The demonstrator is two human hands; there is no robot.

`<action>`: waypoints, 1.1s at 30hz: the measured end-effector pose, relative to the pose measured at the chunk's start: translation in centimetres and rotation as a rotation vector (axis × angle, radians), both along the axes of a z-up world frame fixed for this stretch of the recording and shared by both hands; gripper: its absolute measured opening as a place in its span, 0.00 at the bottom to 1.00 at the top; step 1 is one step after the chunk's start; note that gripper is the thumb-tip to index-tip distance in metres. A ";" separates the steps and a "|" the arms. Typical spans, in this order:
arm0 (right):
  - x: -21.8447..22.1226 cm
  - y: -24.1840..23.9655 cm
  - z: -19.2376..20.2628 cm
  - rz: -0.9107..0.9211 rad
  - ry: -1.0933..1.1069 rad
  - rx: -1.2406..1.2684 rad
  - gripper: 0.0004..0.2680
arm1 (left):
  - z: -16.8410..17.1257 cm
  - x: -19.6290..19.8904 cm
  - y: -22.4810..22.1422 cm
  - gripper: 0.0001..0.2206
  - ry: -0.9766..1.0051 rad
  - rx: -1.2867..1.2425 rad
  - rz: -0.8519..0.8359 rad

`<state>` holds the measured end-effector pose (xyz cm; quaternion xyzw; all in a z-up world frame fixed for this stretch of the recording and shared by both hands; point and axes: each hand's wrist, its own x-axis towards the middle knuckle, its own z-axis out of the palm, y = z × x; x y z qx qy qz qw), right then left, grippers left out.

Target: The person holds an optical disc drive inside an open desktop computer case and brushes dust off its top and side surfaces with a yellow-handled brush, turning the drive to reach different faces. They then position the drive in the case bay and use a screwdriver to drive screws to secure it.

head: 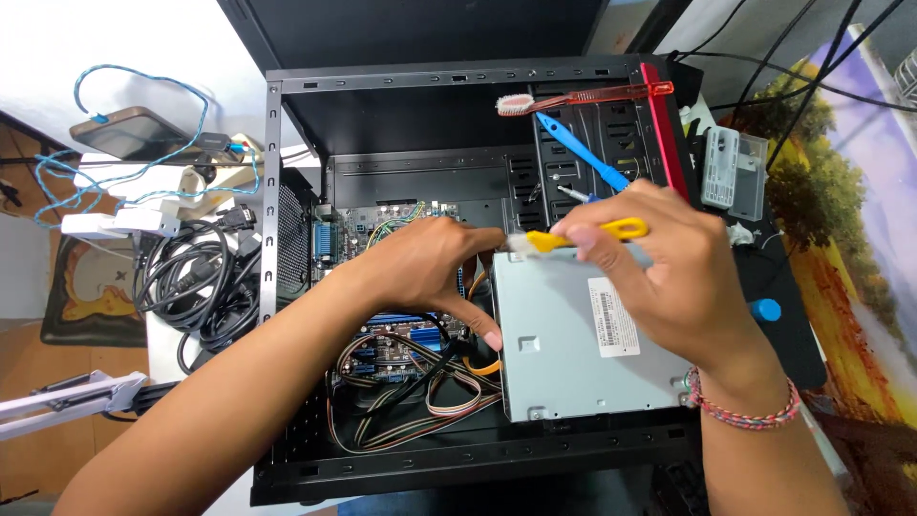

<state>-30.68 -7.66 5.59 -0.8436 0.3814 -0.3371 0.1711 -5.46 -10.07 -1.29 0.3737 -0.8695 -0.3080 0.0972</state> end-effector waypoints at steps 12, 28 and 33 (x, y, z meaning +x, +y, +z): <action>-0.8 -0.7 -0.7 0.089 -0.002 -0.032 0.08 | -1.1 0.1 0.0 0.49 0.131 -0.094 -0.025; -0.4 -0.1 -0.1 -0.076 -0.073 0.089 0.08 | -0.6 -0.1 0.2 0.46 0.127 -0.052 -0.015; -0.4 0.0 0.0 -0.012 -0.142 0.103 0.09 | -0.6 0.0 0.4 0.45 0.159 -0.082 -0.016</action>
